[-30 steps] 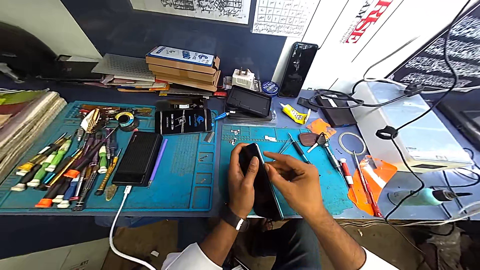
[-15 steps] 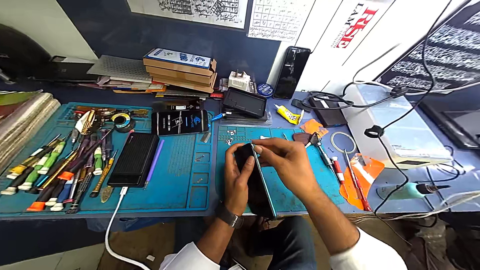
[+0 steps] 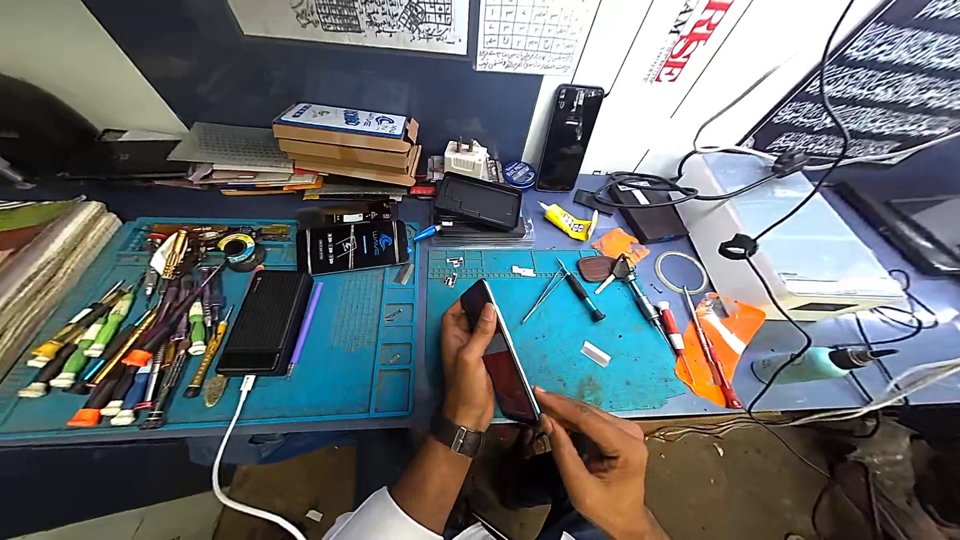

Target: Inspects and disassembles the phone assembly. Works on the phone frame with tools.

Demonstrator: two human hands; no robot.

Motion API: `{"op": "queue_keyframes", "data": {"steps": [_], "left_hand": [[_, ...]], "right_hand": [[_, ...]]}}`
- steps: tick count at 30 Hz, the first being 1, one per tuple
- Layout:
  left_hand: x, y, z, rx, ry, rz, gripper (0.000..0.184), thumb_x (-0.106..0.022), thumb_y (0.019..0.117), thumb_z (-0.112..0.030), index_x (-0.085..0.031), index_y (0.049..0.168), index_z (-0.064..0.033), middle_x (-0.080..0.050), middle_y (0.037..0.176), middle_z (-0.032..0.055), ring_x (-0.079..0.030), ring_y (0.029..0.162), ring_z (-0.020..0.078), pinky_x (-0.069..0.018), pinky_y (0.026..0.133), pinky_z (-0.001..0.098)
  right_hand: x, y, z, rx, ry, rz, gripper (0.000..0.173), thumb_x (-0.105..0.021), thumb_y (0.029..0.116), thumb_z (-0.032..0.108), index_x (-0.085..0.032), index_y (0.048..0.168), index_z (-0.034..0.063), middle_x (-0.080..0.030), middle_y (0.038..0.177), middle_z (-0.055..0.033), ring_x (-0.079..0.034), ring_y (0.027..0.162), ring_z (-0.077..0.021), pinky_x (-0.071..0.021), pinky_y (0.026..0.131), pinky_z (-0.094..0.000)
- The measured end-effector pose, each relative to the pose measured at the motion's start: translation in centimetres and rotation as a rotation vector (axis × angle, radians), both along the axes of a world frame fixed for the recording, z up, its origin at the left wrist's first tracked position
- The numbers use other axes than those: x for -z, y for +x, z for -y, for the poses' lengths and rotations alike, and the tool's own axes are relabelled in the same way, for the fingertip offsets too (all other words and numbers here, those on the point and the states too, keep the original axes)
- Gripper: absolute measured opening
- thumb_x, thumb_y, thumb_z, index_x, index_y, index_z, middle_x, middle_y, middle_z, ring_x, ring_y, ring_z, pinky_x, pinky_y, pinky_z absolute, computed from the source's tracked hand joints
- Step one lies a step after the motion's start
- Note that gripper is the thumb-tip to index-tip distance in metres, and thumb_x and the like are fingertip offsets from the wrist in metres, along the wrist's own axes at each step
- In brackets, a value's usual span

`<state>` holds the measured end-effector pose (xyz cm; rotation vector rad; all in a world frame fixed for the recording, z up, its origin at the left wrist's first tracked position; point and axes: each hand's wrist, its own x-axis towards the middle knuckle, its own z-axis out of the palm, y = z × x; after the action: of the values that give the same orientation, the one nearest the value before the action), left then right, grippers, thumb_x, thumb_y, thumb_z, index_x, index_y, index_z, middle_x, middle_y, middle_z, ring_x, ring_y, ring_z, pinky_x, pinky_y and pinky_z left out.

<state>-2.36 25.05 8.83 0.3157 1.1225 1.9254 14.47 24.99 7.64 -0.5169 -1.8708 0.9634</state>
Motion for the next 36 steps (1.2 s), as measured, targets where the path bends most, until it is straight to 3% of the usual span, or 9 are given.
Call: {"op": "queue_keyframes", "data": {"steps": [8,11,15,17,20,23,30,36], "left_hand": [[-0.3,0.3,-0.2,-0.006,-0.052,-0.039,0.046,-0.064,0.101,-0.035,-0.049,0.141,-0.0188,-0.064,0.124,0.0046,-0.065,0.106,0.0152,-0.0581,0.082,0.0344],[-0.6,0.6,0.4,0.086,-0.06,-0.121,0.053,-0.063,0.101,-0.035,-0.043,0.148,-0.0193,-0.061,0.133,0.0057,-0.062,0.117,0.0185,-0.0555,0.094,0.0394],[-1.6,2.0,2.2,0.219,-0.129,-0.158,0.088,-0.08,0.0862,-0.025,-0.028,0.157,-0.0232,-0.058,0.138,0.0077,-0.062,0.121,0.0228,-0.0574,0.096,0.0417],[-1.6,2.3,2.5,0.209,-0.122,-0.101,0.095,-0.083,0.082,-0.017,-0.026,0.158,-0.0223,-0.06,0.135,0.0106,-0.065,0.116,0.0249,-0.0588,0.094,0.0422],[-1.3,2.0,2.3,0.19,-0.077,-0.005,0.083,-0.079,0.0875,-0.013,-0.031,0.155,-0.0196,-0.063,0.128,0.0129,-0.068,0.107,0.0256,-0.0593,0.089,0.0423],[-1.3,1.9,2.1,0.189,-0.054,0.073,0.069,-0.074,0.0908,-0.013,-0.037,0.149,-0.0178,-0.065,0.111,0.0143,-0.07,0.087,0.0247,-0.0614,0.075,0.0407],[-1.0,2.0,2.1,0.227,-0.018,0.09,0.074,-0.074,0.0897,-0.01,-0.035,0.151,-0.0197,-0.064,0.116,0.0128,-0.069,0.095,0.0239,-0.0607,0.08,0.0399],[-0.8,2.1,2.2,0.203,-0.012,0.104,0.069,-0.075,0.0897,-0.011,-0.039,0.148,-0.0195,-0.065,0.111,0.0124,-0.069,0.089,0.0235,-0.0614,0.075,0.0401]], "right_hand": [[0.4,0.0,0.2,-0.006,0.007,0.007,0.031,-0.061,0.0969,0.009,-0.071,0.124,-0.0006,-0.076,0.115,-0.0118,-0.075,0.097,-0.0126,-0.065,0.084,-0.0287],[0.5,0.2,0.1,0.037,0.015,-0.012,0.031,-0.064,0.0949,0.008,-0.07,0.124,0.0032,-0.077,0.109,-0.009,-0.075,0.092,-0.0113,-0.0653,0.08,-0.0278],[0.0,0.3,-0.5,0.088,-0.026,-0.046,0.025,-0.068,0.0918,0.009,-0.07,0.117,0.0122,-0.077,0.103,-0.0023,-0.075,0.087,-0.0103,-0.0654,0.076,-0.0268],[-0.2,0.3,-0.6,0.068,-0.037,-0.062,0.023,-0.068,0.0915,0.01,-0.067,0.115,0.0132,-0.077,0.105,-0.0032,-0.076,0.091,-0.0135,-0.0662,0.077,-0.0289],[-0.4,0.2,-0.5,0.028,-0.054,-0.07,0.022,-0.069,0.091,0.01,-0.064,0.112,0.0133,-0.077,0.106,-0.0056,-0.076,0.097,-0.0178,-0.0664,0.079,-0.0312],[-0.5,0.2,-0.5,0.004,-0.065,-0.065,0.021,-0.07,0.0902,0.008,-0.06,0.108,0.0135,-0.076,0.107,-0.009,-0.076,0.1,-0.0251,-0.0678,0.077,-0.0356],[-0.2,-0.2,-0.3,0.072,-0.043,-0.073,0.024,-0.073,0.0861,0.009,-0.055,0.101,0.0145,-0.076,0.106,-0.0103,-0.077,0.096,-0.0268,-0.068,0.075,-0.0381],[-0.2,-0.2,-0.3,0.064,-0.047,-0.076,0.024,-0.071,0.0886,0.01,-0.054,0.104,0.0151,-0.076,0.11,-0.0108,-0.077,0.099,-0.0286,-0.0679,0.077,-0.0388]]}}
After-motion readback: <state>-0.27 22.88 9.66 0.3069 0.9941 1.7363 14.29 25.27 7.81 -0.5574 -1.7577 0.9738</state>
